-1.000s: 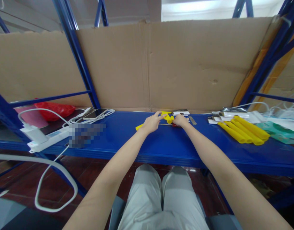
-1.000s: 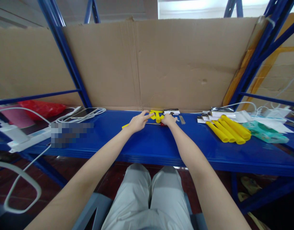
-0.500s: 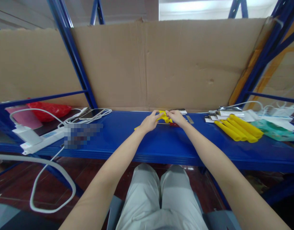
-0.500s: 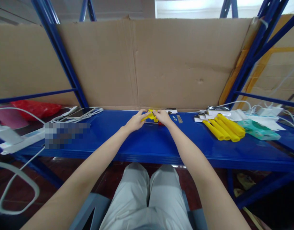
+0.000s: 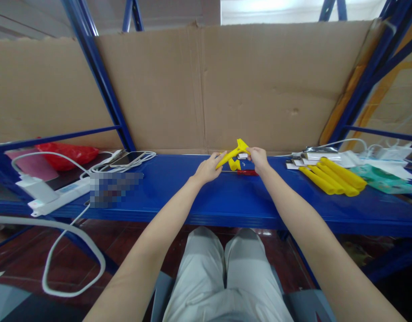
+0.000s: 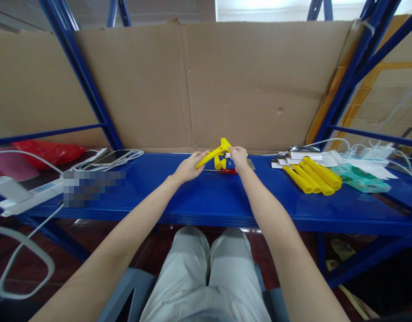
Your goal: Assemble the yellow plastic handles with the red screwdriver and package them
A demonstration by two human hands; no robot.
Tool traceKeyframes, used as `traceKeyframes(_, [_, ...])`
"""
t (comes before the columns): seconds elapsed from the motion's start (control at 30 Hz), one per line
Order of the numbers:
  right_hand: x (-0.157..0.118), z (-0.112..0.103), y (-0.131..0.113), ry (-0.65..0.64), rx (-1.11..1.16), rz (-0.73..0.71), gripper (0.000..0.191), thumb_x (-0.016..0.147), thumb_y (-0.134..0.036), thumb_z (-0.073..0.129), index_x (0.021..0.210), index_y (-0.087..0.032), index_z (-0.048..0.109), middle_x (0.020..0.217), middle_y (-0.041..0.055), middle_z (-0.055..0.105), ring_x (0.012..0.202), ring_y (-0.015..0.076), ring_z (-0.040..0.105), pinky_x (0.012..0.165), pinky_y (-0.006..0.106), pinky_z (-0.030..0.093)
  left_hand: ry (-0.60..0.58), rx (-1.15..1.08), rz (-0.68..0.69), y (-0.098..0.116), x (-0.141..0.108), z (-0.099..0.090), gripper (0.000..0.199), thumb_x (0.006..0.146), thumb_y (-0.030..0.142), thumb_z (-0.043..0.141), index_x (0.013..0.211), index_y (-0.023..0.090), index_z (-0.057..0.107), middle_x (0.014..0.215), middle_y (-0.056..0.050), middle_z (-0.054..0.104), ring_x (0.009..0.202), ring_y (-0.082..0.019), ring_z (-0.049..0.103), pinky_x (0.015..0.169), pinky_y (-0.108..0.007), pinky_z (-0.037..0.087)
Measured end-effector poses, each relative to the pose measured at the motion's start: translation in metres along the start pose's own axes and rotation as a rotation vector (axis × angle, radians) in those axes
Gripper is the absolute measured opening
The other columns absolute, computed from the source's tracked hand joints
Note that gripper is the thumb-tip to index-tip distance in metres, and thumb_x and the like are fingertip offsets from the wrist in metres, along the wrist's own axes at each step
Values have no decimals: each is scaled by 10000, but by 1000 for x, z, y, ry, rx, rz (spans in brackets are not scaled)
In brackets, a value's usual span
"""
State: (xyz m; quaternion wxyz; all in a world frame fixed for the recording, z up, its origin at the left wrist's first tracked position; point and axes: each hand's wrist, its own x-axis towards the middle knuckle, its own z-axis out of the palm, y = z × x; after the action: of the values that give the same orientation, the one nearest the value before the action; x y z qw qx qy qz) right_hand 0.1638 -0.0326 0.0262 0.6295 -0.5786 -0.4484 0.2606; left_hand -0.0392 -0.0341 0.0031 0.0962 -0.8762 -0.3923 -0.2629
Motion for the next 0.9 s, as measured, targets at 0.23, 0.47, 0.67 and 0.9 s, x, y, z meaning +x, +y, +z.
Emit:
traceKeyframes(0.23, [12, -15, 3, 103, 238, 74, 222, 842, -202, 537, 624, -173, 510, 497, -46, 477, 400, 60, 387, 379, 181, 277, 36, 39, 3, 6, 0, -3, 528, 916, 251, 437, 1442, 220, 401, 1135, -84, 657, 996, -206, 627, 830, -300, 487])
traceKeyframes(0.47, [8, -19, -2, 120, 248, 0, 237, 832, -134, 489, 606, -157, 557, 524, -50, 507, 392, 37, 386, 409, 164, 315, 78, 144, -277, 8, 10, -11, 487, 940, 303, 396, 1419, 233, 451, 1081, -119, 678, 936, -236, 663, 766, -311, 480])
traceKeyframes(0.67, [12, -19, 4, 117, 207, -22, 189, 759, -127, 509, 580, -161, 560, 508, -51, 498, 404, 53, 394, 435, 189, 337, -81, 205, -330, 15, 30, 2, 429, 921, 257, 410, 1323, 220, 553, 1034, -137, 702, 985, -260, 664, 824, -342, 465])
traceKeyframes(0.9, [16, -18, 10, 93, 135, -79, 159, 742, -170, 512, 602, -164, 587, 506, -41, 504, 418, 71, 402, 446, 207, 344, -169, 144, -365, 30, 47, 19, 371, 913, 264, 410, 1202, 153, 614, 1131, -178, 672, 1060, -293, 635, 880, -392, 460])
